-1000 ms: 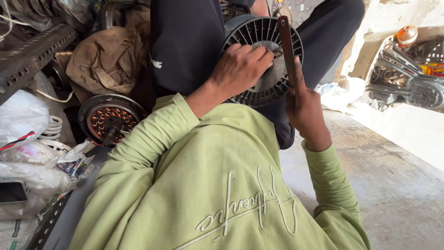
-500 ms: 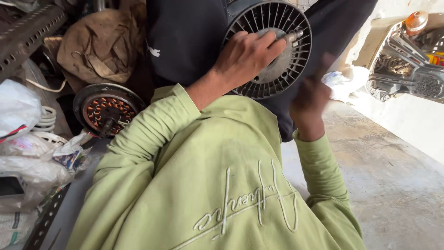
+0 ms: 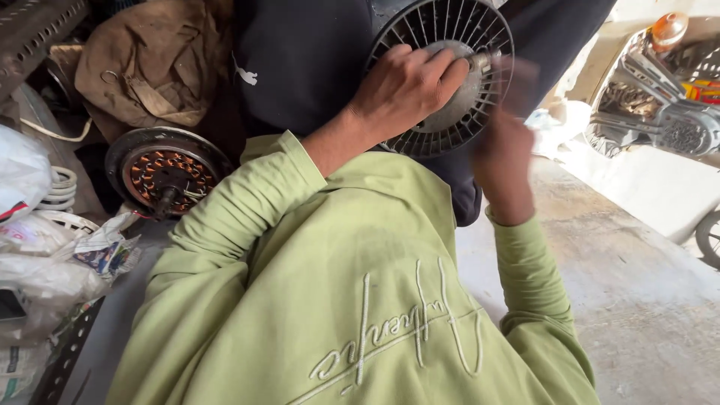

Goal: Cleaning and repairing an electric fan motor using a hacksaw blade and screwdriver.

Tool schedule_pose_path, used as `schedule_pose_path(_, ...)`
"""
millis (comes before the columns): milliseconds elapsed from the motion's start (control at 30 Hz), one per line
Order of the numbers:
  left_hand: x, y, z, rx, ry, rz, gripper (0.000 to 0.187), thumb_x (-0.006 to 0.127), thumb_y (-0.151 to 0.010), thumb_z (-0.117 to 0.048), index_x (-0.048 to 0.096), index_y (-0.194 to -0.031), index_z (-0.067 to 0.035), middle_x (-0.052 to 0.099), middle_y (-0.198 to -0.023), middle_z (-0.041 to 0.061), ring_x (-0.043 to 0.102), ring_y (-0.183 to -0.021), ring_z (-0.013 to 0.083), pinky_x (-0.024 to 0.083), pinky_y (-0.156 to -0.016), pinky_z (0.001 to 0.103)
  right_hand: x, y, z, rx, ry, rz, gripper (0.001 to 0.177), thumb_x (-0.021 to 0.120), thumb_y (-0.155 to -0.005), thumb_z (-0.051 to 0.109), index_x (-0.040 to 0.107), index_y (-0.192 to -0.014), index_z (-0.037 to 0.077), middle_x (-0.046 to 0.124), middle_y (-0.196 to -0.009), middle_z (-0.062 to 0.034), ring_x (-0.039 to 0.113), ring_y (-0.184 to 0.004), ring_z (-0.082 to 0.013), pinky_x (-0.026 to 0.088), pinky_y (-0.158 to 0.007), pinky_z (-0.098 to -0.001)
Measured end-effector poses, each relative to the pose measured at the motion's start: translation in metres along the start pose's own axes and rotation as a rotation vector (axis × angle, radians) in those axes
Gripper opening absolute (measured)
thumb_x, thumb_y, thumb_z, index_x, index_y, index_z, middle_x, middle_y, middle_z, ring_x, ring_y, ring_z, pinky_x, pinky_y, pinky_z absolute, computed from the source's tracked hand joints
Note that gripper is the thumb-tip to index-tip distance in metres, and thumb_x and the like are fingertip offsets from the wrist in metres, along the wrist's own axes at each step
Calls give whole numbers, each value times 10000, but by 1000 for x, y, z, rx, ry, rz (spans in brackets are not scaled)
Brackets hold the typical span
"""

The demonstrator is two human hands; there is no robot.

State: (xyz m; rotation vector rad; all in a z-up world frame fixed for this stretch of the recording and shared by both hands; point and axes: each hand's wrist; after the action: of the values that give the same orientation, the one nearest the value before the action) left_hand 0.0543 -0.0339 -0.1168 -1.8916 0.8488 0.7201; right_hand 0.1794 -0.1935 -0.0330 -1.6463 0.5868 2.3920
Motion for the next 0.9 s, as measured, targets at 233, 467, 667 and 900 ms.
schedule_pose_path(233,-21,-9,-1,-16,34,-55,102,663,-946,-145,564,-968,-138,577,-844,-26,649,-693,126,450,-577,297,16,-2,-2,37,-22,-34,637,522,-1072,-11,247,-1646,-3,637,-715,-147,621,-583,-275,462,-543,-404)
schedule_pose_path(467,-12,-7,-3,7,-11,-5,138,683,-945,-124,546,-949,-136,554,-806,-24,611,-626,104,436,-542,283,10,1,-18,-148,-7,-142,807,560,-1046,-41,165,-1701,216,684,-956,-209,701,-808,-308,546,-714,-383)
schedule_pose_path(667,-6,-4,-3,4,-26,-45,99,682,-963,-129,585,-972,-110,554,-776,-20,568,-573,84,410,-516,264,4,-3,-19,-36,47,-19,799,624,-991,-85,267,-1681,99,724,-904,-130,672,-676,-240,503,-577,-358)
schedule_pose_path(900,-7,-4,-2,-20,0,-29,149,697,-977,-137,563,-911,-138,516,-714,-30,546,-548,96,393,-508,278,3,7,-9,4,44,1,692,579,-1006,-62,290,-1635,-55,639,-740,-144,582,-566,-277,416,-517,-402)
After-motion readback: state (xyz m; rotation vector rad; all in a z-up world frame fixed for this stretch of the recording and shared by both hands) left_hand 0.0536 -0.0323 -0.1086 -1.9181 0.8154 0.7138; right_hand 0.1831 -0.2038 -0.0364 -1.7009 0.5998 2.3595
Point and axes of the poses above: each hand's wrist, its own y-axis away from the middle knuckle, its own x-axis out of the palm, z = x × y
